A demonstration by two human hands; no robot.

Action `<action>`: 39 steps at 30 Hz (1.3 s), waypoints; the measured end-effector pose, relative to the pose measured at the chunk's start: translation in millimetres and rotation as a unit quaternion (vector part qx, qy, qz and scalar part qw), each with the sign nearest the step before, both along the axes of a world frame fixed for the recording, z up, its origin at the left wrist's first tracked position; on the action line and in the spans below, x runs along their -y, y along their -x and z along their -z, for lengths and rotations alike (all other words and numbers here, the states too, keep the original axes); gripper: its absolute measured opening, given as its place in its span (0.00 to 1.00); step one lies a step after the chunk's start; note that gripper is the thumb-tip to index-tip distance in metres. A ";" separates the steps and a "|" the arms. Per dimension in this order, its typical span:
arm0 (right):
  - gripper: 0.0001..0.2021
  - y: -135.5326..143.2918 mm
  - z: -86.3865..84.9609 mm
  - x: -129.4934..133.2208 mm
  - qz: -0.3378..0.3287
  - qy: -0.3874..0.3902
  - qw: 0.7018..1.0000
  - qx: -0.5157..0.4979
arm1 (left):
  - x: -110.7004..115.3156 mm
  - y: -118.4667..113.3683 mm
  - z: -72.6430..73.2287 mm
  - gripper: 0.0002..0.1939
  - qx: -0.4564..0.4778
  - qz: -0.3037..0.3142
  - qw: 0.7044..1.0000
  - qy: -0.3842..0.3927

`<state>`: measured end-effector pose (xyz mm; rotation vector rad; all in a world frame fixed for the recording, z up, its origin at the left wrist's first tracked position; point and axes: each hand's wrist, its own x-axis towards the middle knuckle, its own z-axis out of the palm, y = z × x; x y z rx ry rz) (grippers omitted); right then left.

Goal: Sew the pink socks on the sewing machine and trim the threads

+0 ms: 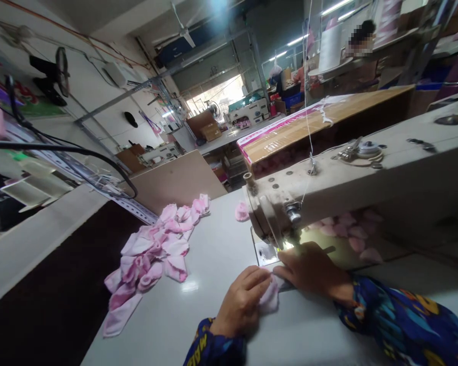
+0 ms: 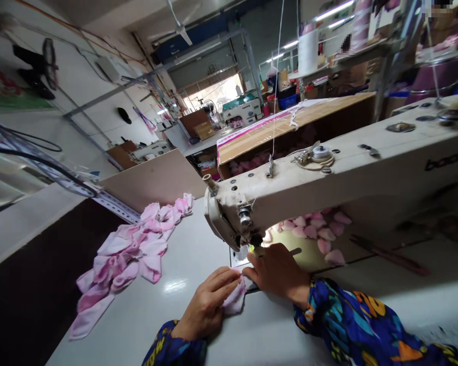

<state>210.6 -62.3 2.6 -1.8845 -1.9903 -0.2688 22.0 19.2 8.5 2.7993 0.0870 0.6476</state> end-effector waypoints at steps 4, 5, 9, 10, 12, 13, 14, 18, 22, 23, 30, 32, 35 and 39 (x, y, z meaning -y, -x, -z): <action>0.09 0.1 -2.1 -1.2 0.004 -0.011 1.000 -0.006 | 1.4 -0.5 -2.6 0.18 0.003 0.007 1.000 0.010; 0.09 0.0 -2.8 -1.7 0.004 -0.007 1.000 -0.005 | 1.9 -0.7 -3.3 0.17 0.003 0.007 1.000 0.011; 0.09 -2.7 -5.4 -3.1 0.006 0.035 0.999 -0.011 | 1.8 -4.4 -4.9 0.15 0.002 -0.004 1.000 -0.001; 0.10 -4.4 -5.2 -3.2 0.010 0.050 0.999 -0.015 | 1.0 -6.7 -4.7 0.15 0.004 -0.007 1.000 -0.005; 0.11 -9.0 -3.4 -3.6 0.026 0.077 0.996 -0.027 | -2.2 -13.1 -3.3 0.13 0.014 -0.010 1.000 -0.011; 0.11 -11.7 -2.2 -3.9 0.036 0.088 0.995 -0.035 | -4.3 -16.9 -2.2 0.12 0.020 -0.009 1.000 -0.010; 0.12 -14.4 -1.0 -4.2 0.045 0.097 0.993 -0.042 | -6.7 -20.9 -0.9 0.11 0.027 -0.006 1.000 -0.008; 0.12 -23.5 0.1 -5.4 0.059 0.134 0.987 -0.058 | -16.8 -34.9 3.8 0.10 0.049 -0.001 0.999 0.001; 0.13 -27.6 1.8 -5.5 0.085 0.123 0.987 -0.062 | -23.7 -41.5 5.9 0.10 0.053 -0.007 0.998 -0.033; 0.13 -28.2 3.7 -5.7 0.089 0.116 0.988 -0.059 | -25.0 -42.2 6.3 0.10 0.050 -0.007 0.998 -0.042; 0.16 -32.3 22.3 -13.4 0.106 0.123 0.985 -0.054 | -30.1 -42.9 7.2 0.11 -0.005 -0.033 0.999 -0.010; 0.17 -33.1 25.4 -15.0 0.113 0.122 0.985 -0.052 | -29.6 -44.0 5.7 0.11 -0.010 -0.033 0.999 0.017; 0.17 -34.2 26.8 -15.8 0.103 0.113 0.987 -0.052 | -26.8 -46.6 2.4 0.10 0.009 -0.029 0.997 0.064; 0.16 -33.6 20.5 -14.2 0.096 0.096 0.990 -0.048 | -22.2 -49.5 -0.2 0.08 0.049 -0.040 0.985 0.160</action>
